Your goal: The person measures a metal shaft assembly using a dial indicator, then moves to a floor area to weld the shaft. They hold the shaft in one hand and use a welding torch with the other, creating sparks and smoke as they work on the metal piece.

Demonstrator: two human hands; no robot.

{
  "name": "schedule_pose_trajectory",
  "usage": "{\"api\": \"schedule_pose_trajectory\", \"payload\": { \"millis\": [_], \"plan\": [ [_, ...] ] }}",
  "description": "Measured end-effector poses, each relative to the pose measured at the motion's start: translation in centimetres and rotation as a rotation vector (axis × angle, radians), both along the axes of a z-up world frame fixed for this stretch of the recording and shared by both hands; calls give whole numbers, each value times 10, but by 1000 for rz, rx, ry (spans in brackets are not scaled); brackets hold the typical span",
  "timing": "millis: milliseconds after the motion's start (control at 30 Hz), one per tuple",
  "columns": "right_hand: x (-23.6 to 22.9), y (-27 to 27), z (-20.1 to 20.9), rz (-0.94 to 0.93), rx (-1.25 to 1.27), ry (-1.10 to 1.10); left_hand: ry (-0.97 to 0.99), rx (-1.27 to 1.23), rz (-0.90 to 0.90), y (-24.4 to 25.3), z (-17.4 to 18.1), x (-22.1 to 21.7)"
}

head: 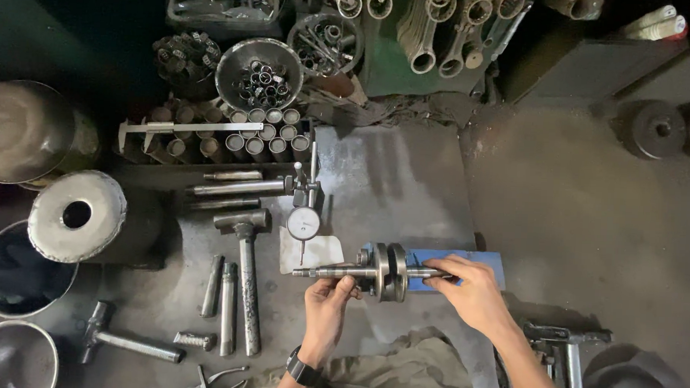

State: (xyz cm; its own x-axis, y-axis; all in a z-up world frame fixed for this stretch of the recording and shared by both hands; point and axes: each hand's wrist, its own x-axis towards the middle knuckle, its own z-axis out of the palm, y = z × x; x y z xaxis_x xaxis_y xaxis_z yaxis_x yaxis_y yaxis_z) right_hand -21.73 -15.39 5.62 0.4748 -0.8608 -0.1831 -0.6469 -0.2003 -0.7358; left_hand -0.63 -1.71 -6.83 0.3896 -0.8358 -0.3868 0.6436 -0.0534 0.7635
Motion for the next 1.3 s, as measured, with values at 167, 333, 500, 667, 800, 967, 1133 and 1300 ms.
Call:
{"api": "schedule_pose_trajectory", "payload": {
  "millis": [167,333,500,667,800,967,1133,1300],
  "plan": [
    [1,0,-12,9,19,-24,27,-9,6,-1,-2,0],
    [1,-4,-25,7,18,3,84,48,7,-3,-7,2],
    [-4,-9,-36,-8,72,13,95,42,20,-4,-21,0],
    [-31,-17,-59,-88,223,-19,-157,29,1,-4,-18,-6],
    [-61,-16,-123,-341,573,-114,-171,53,-101,-4,-11,-15],
    [-72,-13,-163,-457,641,-235,-167,-55,-96,-3,-4,-18],
    [-67,-13,-159,-491,605,-200,-260,-17,-131,-2,0,-16],
    [-52,-13,-132,-492,585,-159,-212,-13,-141,-5,11,-13]
  ]
}}
